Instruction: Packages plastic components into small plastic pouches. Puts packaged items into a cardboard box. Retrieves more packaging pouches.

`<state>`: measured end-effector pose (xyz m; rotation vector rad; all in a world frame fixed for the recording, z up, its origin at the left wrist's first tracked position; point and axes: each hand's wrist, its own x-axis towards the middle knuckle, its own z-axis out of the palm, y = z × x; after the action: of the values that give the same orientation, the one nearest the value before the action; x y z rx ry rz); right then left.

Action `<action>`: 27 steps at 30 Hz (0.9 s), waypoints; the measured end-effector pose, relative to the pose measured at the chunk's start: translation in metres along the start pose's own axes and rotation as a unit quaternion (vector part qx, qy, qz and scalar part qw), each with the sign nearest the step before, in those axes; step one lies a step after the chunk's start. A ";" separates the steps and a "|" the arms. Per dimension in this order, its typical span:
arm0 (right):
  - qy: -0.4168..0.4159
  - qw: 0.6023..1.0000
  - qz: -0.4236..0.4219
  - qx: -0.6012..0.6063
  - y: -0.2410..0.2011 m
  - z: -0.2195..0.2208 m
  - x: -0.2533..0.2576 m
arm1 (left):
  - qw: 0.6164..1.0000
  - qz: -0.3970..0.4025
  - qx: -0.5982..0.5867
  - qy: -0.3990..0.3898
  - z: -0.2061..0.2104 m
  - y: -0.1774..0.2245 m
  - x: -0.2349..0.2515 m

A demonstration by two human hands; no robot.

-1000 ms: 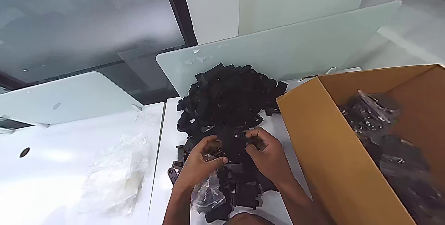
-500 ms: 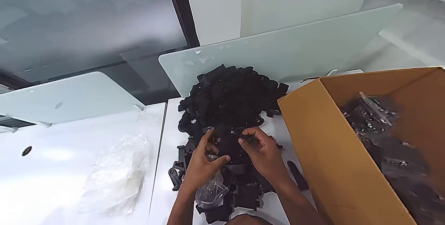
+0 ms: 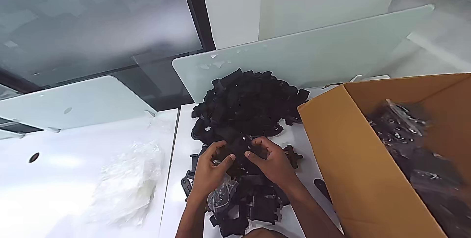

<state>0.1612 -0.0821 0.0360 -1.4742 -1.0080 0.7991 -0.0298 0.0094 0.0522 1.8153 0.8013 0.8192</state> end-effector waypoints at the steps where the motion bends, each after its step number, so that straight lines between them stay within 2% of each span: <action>1: -0.006 1.000 0.015 -0.021 0.000 0.000 -0.001 | 1.000 0.000 0.006 0.002 0.000 0.001 0.000; 6: -0.042 0.988 0.087 -0.120 -0.015 -0.004 -0.007 | 0.994 -0.074 0.077 -0.013 -0.007 0.009 -0.003; 11: -0.043 0.990 0.113 -0.076 -0.018 -0.006 -0.007 | 0.985 -0.132 0.094 -0.059 -0.010 0.011 -0.003; 15: -0.012 0.996 0.076 0.037 -0.019 -0.001 -0.005 | 0.990 -0.091 0.039 -0.099 -0.019 0.018 -0.004; 17: -0.002 0.993 0.050 0.107 -0.022 0.002 -0.003 | 0.988 -0.068 0.095 -0.106 -0.023 0.019 -0.003; 21: -0.037 0.973 0.023 0.227 -0.035 0.009 -0.003 | 0.973 -0.005 0.216 -0.081 -0.027 0.016 -0.002; 24: -0.082 0.950 0.008 0.303 -0.044 0.006 0.000 | 0.985 0.008 0.138 -0.101 -0.034 0.017 -0.001; 27: -0.158 0.933 0.002 0.324 -0.047 -0.004 0.005 | 0.994 0.082 0.037 -0.054 -0.044 0.020 0.001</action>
<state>0.1597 -0.0782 0.0831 -0.7922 -0.8530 1.2572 -0.0618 0.0248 0.0852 1.9941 0.6261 0.7957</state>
